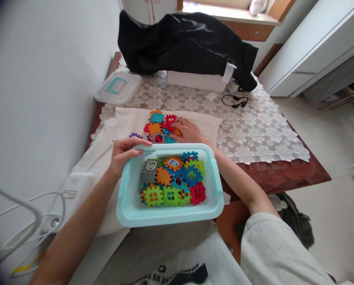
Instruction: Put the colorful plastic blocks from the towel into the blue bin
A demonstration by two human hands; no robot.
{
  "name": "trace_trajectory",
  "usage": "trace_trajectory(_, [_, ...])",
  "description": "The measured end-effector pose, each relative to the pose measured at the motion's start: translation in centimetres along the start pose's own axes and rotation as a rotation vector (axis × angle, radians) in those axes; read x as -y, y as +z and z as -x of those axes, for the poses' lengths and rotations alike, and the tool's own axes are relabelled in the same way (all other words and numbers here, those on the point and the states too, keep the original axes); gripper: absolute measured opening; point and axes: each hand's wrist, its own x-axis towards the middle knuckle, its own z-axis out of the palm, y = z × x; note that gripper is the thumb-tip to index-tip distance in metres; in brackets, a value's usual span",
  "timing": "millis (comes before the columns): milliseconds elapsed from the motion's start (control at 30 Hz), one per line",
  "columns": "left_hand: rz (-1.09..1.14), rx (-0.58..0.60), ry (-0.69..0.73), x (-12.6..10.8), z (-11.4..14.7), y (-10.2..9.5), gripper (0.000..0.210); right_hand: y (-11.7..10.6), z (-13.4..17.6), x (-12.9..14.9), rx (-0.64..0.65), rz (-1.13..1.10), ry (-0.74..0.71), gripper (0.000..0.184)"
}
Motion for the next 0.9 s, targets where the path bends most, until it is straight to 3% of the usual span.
trace_trajectory(133, [0.007,-0.01,-0.003,0.0,0.0,0.1,0.026,0.3,-0.1,-0.2,-0.032,0.037,0.006,0.03])
trace_trajectory(367, [-0.012,-0.017,0.004,0.0,-0.1,0.1,0.027,0.1,-0.1,0.0,-0.006,0.058,-0.009,0.044])
trace_trajectory(467, [-0.01,-0.021,-0.002,-0.2,-0.1,0.1,0.026,0.3,-0.1,-0.2,-0.026,0.068,-0.017,0.041])
trace_trajectory(733, [-0.014,-0.028,0.005,-0.5,-0.2,0.2,0.026,1.0,-0.6,-0.8,-0.06,0.126,0.134,0.041])
trace_trajectory(900, [-0.017,-0.027,0.0,-0.2,-0.2,0.1,0.027,1.1,-0.7,-1.0,-0.091,0.106,0.125,0.037])
